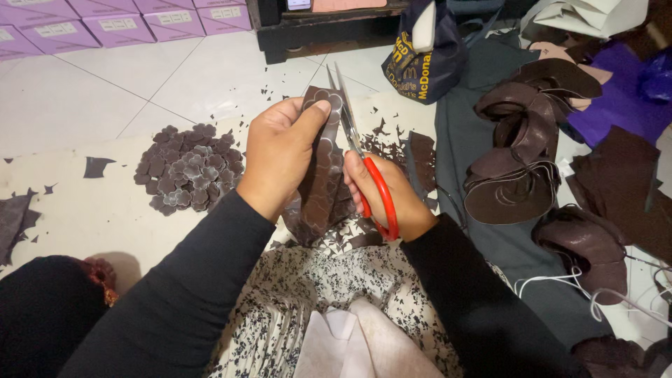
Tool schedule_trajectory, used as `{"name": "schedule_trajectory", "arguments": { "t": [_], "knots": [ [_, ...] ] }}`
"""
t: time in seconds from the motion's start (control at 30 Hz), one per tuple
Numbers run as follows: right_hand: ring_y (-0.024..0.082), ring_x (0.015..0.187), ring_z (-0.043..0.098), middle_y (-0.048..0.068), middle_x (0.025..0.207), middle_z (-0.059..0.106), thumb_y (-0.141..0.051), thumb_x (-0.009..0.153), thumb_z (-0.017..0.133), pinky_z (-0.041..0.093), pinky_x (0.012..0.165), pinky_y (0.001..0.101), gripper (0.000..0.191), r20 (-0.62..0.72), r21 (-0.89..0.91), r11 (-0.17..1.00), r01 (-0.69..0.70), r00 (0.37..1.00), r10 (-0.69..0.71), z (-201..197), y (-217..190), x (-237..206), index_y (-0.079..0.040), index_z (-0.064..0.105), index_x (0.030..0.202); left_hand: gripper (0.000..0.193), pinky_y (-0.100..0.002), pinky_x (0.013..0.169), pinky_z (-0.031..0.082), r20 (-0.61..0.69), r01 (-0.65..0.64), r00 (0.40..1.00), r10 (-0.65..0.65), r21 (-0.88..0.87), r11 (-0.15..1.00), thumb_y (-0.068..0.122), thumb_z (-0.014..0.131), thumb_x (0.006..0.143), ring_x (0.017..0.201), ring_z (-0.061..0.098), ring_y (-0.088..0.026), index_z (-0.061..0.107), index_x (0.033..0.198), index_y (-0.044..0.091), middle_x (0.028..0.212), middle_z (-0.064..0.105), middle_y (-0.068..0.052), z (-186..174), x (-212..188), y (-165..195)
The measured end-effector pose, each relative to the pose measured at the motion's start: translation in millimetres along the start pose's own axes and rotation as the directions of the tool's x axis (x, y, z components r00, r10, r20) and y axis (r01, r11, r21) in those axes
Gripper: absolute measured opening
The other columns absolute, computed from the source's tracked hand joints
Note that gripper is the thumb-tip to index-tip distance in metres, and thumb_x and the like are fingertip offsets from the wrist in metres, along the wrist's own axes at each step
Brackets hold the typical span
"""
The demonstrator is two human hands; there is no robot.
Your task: The person uses red-handled scissors to cut flower-shaped pieces from a dark brown patterned material. They hold the material with the left hand and cut with the right, placing the cut pieces into a growing pile on the floor.
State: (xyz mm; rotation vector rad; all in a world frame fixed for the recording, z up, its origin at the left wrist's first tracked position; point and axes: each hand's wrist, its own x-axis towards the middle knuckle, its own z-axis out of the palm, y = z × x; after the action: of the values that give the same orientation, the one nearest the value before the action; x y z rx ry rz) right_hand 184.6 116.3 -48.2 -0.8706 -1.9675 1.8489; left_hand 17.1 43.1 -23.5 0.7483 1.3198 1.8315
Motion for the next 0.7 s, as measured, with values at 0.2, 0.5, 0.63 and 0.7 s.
{"name": "schedule_trajectory", "arguments": {
  "t": [0.2,0.5,0.63,0.7],
  "knots": [
    [0.007,0.051,0.045,-0.001,0.065,0.048,-0.055,0.102,0.046,0.040,0.046,0.0234,0.053,-0.034,0.023,0.999,0.032,0.999,-0.031,4.3,1.0,-1.9,-0.007,0.053,0.082,0.023,-0.020,0.061,0.049,-0.015,0.010,1.000,-0.011,-0.045,0.999,0.017,0.065,0.098,0.068,0.059,-0.003,0.073,0.106,-0.003,0.085,0.072,0.000,5.8,-2.2,1.1],
    [0.006,0.048,0.039,-0.003,0.061,0.043,-0.050,0.103,0.050,0.034,0.042,0.0230,0.049,0.026,0.058,0.998,-0.008,1.000,0.006,0.4,-4.9,-4.8,-0.009,0.047,0.077,0.019,-0.021,0.062,0.051,-0.022,0.008,1.000,-0.010,-0.071,0.997,0.015,0.066,0.097,0.067,0.061,-0.005,0.072,0.102,-0.003,0.084,0.072,-0.001,0.8,0.0,2.1],
    [0.006,0.049,0.040,-0.004,0.062,0.044,-0.050,0.102,0.051,0.036,0.044,0.0235,0.046,0.074,0.034,0.998,0.047,0.996,-0.050,-5.2,-10.9,-6.1,-0.011,0.049,0.079,0.018,-0.022,0.060,0.050,0.001,0.017,1.000,-0.017,-0.052,0.999,0.014,0.066,0.097,0.065,0.061,-0.006,0.072,0.098,-0.003,0.081,0.071,-0.001,-5.4,2.1,4.1],
    [0.006,0.048,0.041,-0.004,0.060,0.043,-0.050,0.103,0.050,0.036,0.043,0.0240,0.048,0.078,-0.029,0.998,0.048,0.996,-0.046,-8.1,-12.8,-7.7,-0.011,0.048,0.075,0.017,-0.021,0.060,0.050,0.010,0.017,1.000,-0.016,-0.050,0.999,0.013,0.066,0.096,0.065,0.061,-0.006,0.072,0.097,-0.002,0.081,0.071,-0.001,-8.0,2.5,4.7]
  ]
}}
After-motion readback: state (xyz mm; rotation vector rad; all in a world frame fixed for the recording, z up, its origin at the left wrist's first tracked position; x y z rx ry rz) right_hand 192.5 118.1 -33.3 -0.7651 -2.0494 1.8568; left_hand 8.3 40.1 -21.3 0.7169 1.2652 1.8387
